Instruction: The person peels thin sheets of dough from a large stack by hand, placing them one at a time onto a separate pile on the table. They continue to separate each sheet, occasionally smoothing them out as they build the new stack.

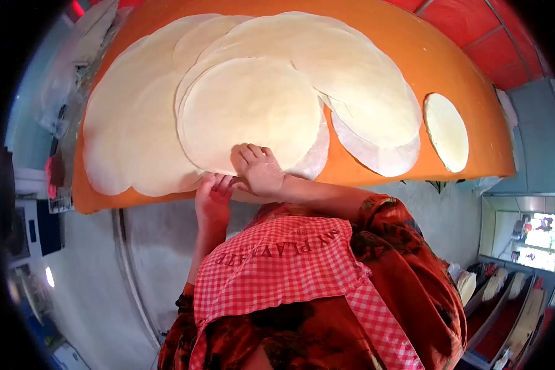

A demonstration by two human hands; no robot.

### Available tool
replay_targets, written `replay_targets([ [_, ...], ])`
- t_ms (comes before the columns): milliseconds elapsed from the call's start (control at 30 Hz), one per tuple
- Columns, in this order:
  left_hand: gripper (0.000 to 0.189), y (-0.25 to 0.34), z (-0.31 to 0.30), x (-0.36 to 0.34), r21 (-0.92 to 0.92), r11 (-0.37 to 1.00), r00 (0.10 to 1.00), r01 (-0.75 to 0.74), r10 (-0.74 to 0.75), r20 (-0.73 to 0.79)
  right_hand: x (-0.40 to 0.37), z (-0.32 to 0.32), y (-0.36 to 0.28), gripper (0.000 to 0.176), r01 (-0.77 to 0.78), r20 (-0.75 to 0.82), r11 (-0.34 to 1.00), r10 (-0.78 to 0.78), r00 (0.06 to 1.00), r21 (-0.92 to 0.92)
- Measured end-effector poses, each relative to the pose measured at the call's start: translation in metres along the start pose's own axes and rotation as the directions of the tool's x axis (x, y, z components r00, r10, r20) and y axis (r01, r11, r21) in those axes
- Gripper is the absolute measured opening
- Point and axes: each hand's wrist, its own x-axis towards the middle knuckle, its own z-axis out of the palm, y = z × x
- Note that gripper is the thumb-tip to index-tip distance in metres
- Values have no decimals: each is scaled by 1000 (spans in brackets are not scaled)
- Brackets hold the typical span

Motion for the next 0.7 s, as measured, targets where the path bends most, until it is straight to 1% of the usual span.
replay_targets([
  [33,34,2,5,1,-28,999,999,17,-16,39,3,-5,2,48,13,-18,1000,-13,1000,5],
  [67,34,4,12,1,-8,1000,1000,10,-10,-8,6,-7,6,52,25,-34,1000,-25,999,12],
  [133,35,12,16,5,80,996,999,-26,23,40,19,-2,25,46,-147,200,971,108,974,191],
  [167,36,16,20,6,121,991,997,-51,44,61,42,-7,45,42,-168,324,965,95,941,202],
  [200,30,19,30,1,246,958,986,-147,163,-46,66,-12,65,39,-190,443,959,81,893,208],
  [233,27,16,21,1,382,905,972,-186,227,-65,105,-43,84,37,-140,563,977,26,826,160],
  [267,25,14,4,0,513,831,954,-215,291,-70,136,-95,85,33,-96,533,989,24,846,108],
  [300,22,14,-6,-2,630,738,931,-244,360,-61,153,-125,99,25,-134,337,977,72,939,164],
  [333,18,4,5,-17,565,788,896,-245,406,-177,164,-165,92,23,-90,296,991,58,954,97],
  [367,17,-4,6,-25,543,826,907,-148,332,-257,164,-190,82,22,-46,260,999,37,965,28],
  [433,17,-16,3,-35,464,884,892,51,169,-419,141,-197,69,26,67,162,988,-44,986,-138],
  [467,19,-20,4,-34,378,918,938,120,21,-346,119,-188,59,26,13,223,982,30,974,-186],
  [500,21,-24,3,-33,290,937,958,196,-121,-258,92,-168,51,27,-31,284,971,99,954,-236],
  [533,23,-27,3,-31,204,939,957,276,-247,-155,64,-137,51,21,56,162,984,-28,986,-171],
  [567,24,-33,-3,-28,196,940,957,279,-255,-141,33,-102,53,16,148,31,983,-145,989,-112],
  [633,26,-49,-14,-20,185,941,958,282,-266,-106,-25,-44,51,19,124,108,992,-125,986,14],
  [700,23,-50,-14,-18,176,939,954,295,-279,-108,-39,-29,37,20,154,33,988,-154,988,-8],
])
